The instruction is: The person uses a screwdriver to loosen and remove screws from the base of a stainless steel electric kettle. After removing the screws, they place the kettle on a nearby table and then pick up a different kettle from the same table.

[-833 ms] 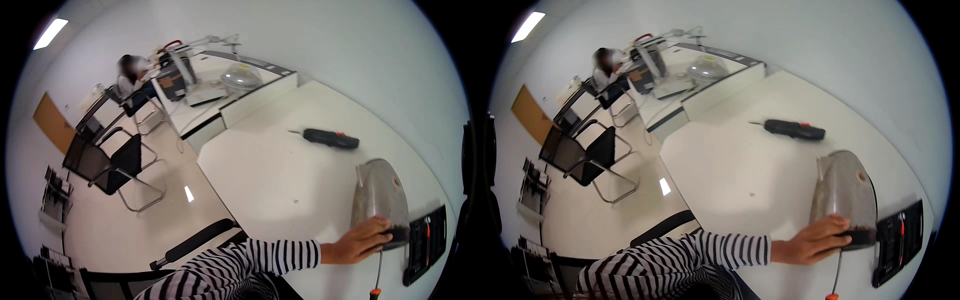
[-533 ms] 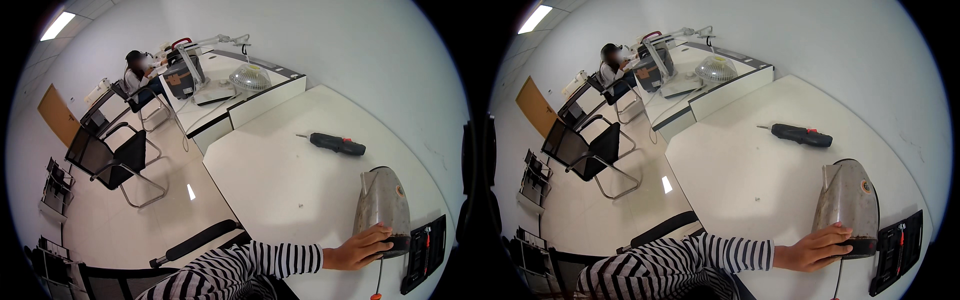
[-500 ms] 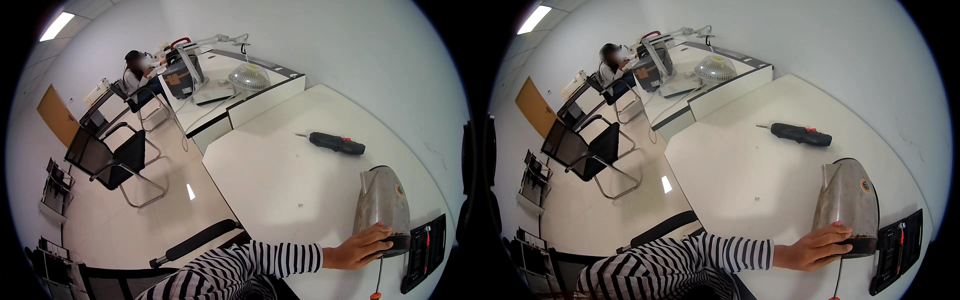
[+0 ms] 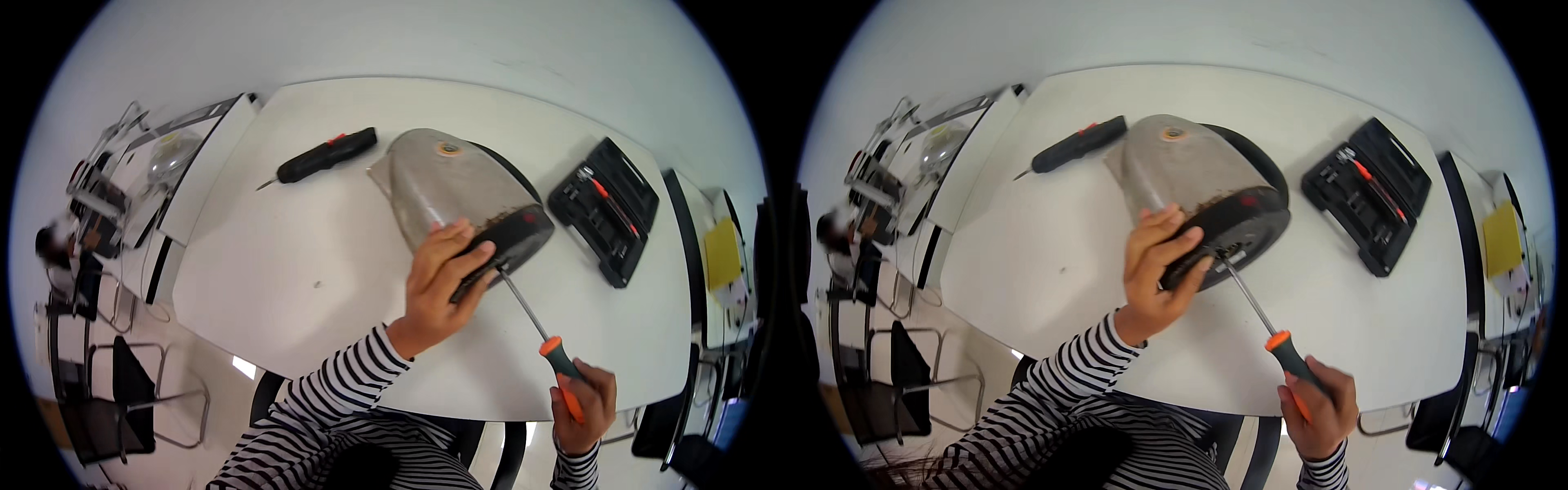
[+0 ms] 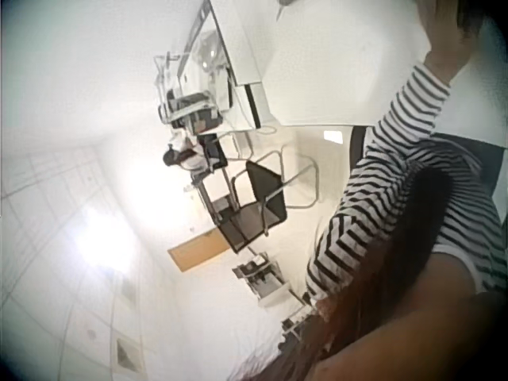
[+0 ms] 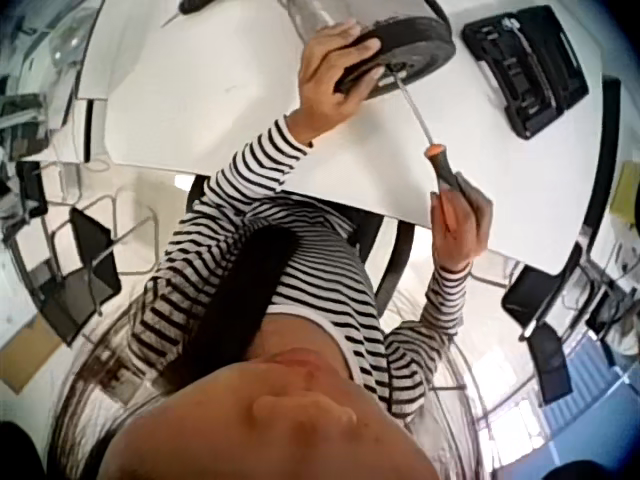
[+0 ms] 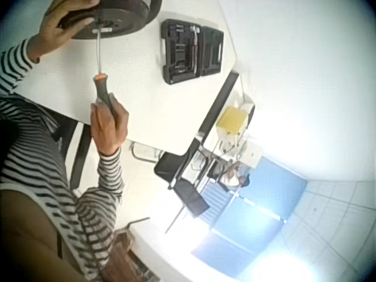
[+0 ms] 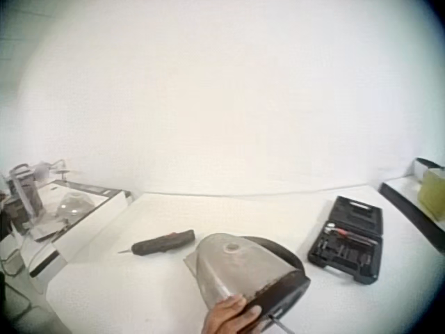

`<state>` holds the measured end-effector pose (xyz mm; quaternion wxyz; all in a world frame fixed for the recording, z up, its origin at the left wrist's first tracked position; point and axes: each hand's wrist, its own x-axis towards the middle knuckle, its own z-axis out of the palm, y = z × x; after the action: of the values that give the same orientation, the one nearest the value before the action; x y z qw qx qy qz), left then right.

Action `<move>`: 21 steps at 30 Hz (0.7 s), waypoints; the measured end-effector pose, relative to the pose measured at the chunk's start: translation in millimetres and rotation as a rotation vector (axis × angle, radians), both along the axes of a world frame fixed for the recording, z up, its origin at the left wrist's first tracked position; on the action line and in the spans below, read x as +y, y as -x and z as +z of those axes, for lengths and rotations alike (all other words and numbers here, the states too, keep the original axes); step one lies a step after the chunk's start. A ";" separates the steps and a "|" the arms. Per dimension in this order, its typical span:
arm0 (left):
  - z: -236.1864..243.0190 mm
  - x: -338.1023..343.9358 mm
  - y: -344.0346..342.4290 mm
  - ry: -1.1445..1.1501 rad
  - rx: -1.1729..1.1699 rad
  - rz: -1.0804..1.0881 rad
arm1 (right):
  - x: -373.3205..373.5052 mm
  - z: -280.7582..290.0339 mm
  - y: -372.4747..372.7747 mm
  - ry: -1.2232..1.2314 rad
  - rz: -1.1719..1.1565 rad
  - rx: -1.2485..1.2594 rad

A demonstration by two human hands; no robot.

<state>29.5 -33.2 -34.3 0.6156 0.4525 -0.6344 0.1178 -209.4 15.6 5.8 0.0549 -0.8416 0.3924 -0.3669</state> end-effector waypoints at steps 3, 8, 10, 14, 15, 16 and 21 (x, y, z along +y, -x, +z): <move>-4.6 -0.7 1.2 -0.005 -0.024 0.007 | -4.8 7.3 1.2 -0.396 -0.068 -0.306; -2.7 3.1 -1.3 -0.021 -0.045 0.018 | -9.3 14.8 -4.1 -1.248 -0.164 -1.002; -3.2 1.8 -2.0 -0.016 -0.048 0.017 | -4.9 16.1 -2.1 -1.081 -0.116 -0.747; -1.4 0.7 -1.6 -0.026 -0.059 0.017 | 0.4 -1.0 -3.7 0.301 0.001 0.333; -1.8 0.9 -2.7 -0.027 -0.063 0.017 | 2.4 0.0 -3.8 0.332 0.035 0.394; -2.3 1.3 -4.2 -0.028 -0.066 0.016 | 3.8 3.3 -6.1 0.363 0.069 0.455; -2.0 -1.8 -4.0 -0.027 -0.091 0.010 | -3.3 -2.0 -5.7 0.054 0.063 0.005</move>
<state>33.4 -35.0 -36.3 0.5794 0.4580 -0.6610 0.1328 -203.6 12.3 3.8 0.0426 -0.8557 0.3557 -0.3734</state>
